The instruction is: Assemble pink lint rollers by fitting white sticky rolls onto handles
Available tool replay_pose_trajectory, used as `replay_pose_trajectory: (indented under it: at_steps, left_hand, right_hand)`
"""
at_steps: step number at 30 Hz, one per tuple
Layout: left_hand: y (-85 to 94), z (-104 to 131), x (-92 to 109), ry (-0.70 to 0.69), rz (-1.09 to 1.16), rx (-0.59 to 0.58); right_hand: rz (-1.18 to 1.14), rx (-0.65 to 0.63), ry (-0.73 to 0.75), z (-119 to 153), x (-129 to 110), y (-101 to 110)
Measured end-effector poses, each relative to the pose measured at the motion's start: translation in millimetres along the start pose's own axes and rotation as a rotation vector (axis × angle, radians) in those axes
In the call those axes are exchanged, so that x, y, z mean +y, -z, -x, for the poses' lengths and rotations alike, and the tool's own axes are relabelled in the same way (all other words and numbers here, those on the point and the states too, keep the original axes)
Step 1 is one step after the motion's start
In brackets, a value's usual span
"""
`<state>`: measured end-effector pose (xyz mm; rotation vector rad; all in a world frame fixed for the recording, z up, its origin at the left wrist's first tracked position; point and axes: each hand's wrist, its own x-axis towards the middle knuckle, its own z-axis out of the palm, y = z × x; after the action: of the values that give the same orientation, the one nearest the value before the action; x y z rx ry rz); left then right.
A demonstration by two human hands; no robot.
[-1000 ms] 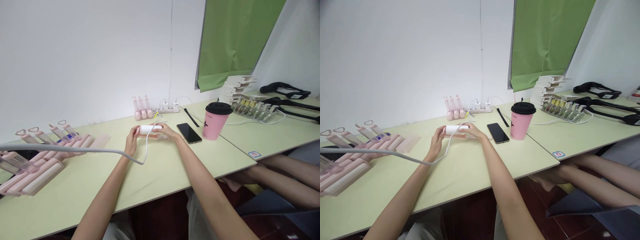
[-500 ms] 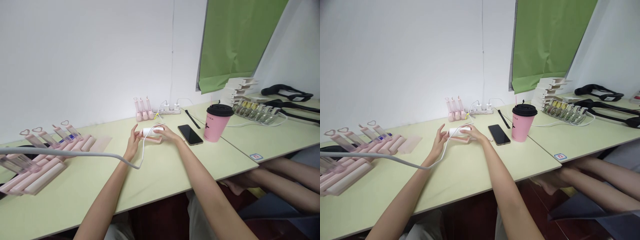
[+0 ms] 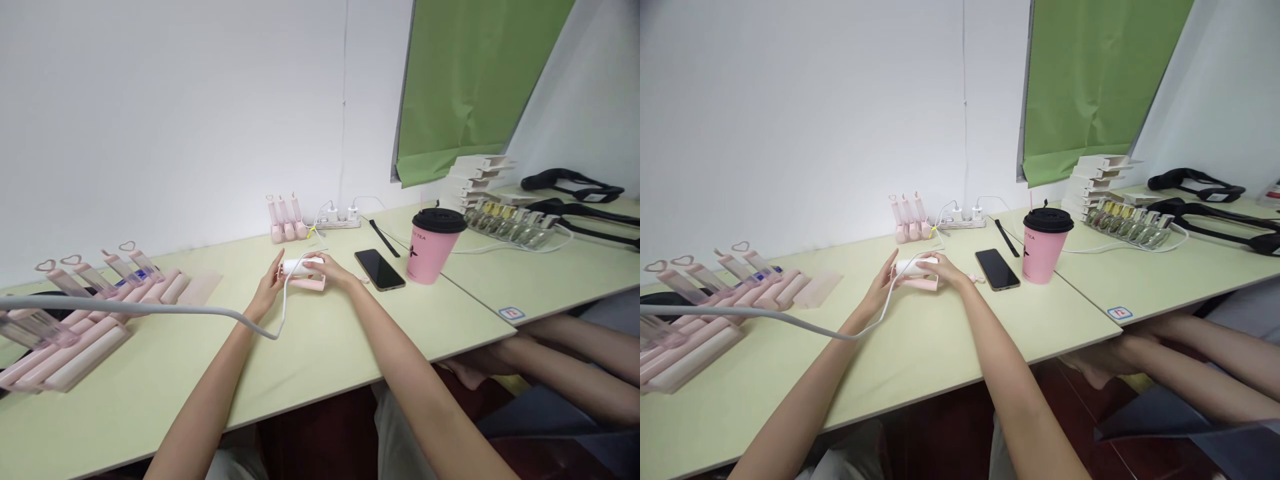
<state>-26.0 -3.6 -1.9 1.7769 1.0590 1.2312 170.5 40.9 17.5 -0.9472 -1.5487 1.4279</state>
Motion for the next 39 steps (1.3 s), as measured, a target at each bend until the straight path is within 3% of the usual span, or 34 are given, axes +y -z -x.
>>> replay_pose_trajectory:
  at_steps: [5,9,14,17,21,24,26,31,35,39]
  left_hand:
    - [3.3,-2,4,-0.001,0.019,-0.01]
    - [3.6,-1,9,0.034,0.095,0.115]
    - [3.8,-1,5,0.058,0.119,0.239]
    - [0.9,0,2,0.085,0.119,0.2]
    - [-2.0,1,1,0.115,0.173,0.063]
    - [1.6,1,-3,0.13,0.074,0.017]
    - [5.6,1,-5,0.122,-0.114,-0.002]
    - [7.8,1,5,-0.04,-0.655,0.128]
    - [1.8,5,17,-0.065,-0.714,0.037]
    - [0.2,7,18,-0.076,-0.797,0.021]
  right_hand:
    - [0.035,-0.031,0.067,-3,4,1]
    - [-0.079,0.019,0.257,-13,12,-8]
    - [-0.093,0.147,0.401,-19,20,-36]
    - [-0.045,0.304,0.46,-16,22,-46]
    - [0.01,0.399,0.381,-13,21,-45]
    - [0.019,0.378,0.304,-14,21,-38]
    - [0.042,0.354,0.282,-14,22,-35]
    - [0.093,0.131,0.372,-15,28,-38]
    - [0.157,0.015,0.427,-11,29,-47]
    - [0.143,0.057,0.401,-5,27,-53]
